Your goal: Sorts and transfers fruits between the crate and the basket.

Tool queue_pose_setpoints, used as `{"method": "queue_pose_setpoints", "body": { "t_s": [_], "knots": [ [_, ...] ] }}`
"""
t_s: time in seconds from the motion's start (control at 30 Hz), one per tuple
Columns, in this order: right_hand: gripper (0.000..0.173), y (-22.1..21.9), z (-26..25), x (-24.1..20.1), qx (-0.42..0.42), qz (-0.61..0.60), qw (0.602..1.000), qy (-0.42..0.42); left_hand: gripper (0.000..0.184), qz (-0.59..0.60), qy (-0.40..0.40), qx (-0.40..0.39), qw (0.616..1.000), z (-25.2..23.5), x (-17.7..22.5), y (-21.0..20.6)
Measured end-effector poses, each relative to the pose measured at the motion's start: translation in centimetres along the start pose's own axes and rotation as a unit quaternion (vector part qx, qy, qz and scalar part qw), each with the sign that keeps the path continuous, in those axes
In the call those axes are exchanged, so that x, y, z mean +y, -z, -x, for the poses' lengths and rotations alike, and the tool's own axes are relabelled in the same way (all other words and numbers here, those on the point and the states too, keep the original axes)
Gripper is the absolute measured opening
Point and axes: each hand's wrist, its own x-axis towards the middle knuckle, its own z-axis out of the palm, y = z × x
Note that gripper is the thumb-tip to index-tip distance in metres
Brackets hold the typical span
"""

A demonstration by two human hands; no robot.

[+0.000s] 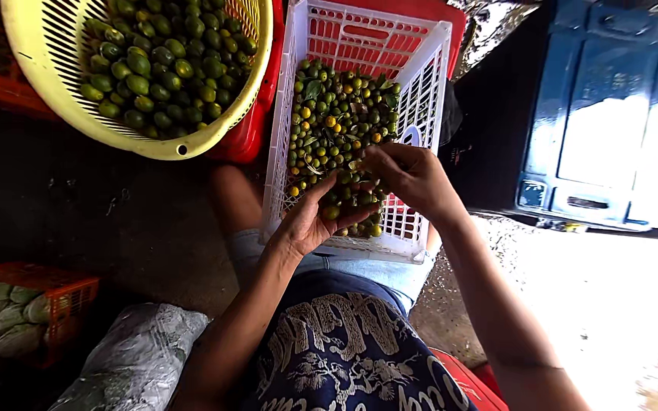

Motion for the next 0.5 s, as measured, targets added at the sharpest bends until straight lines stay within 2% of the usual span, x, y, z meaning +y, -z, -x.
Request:
{"method": "queue_pose_setpoints", "body": {
  "t_s": [0.07, 0.17, 0.27, 0.37, 0.43, 0.5],
  "knots": [
    [0.029, -0.6, 1.4, -0.6, 0.066, 0.019, 0.997, 0.025, 0.046, 0.047, -0.055, -0.025, 0.997, -0.1, -0.1, 0.4],
    [0.017, -1.8, 3.4, -1.4, 0.079, 0.076, 0.991, 0.08, 0.048, 0.073, -0.096, -0.062, 0.991, -0.2, -0.2, 0.8],
    [0.022, -4.4, 4.4, -2.0, 0.138, 0.184, 0.97, 0.074, 0.048, 0.083, -0.103, -0.078, 0.988, -0.2, -0.2, 0.6],
    [0.027, -6.5, 4.4, -1.6, 0.184, 0.244, 0.949, 0.081, 0.046, 0.112, -0.122, -0.11, 0.98, -0.1, -0.4, 0.7],
    [0.028, -7.2, 4.3, -1.4, 0.189, 0.246, 0.947, 0.083, 0.043, 0.117, -0.134, -0.11, 0.978, 0.0, -0.5, 0.7],
    [0.028, -7.4, 4.2, -1.2, 0.175, 0.169, 0.967, 0.076, 0.043, 0.125, -0.147, -0.105, 0.976, 0.1, -0.5, 0.8]
  ]
}}
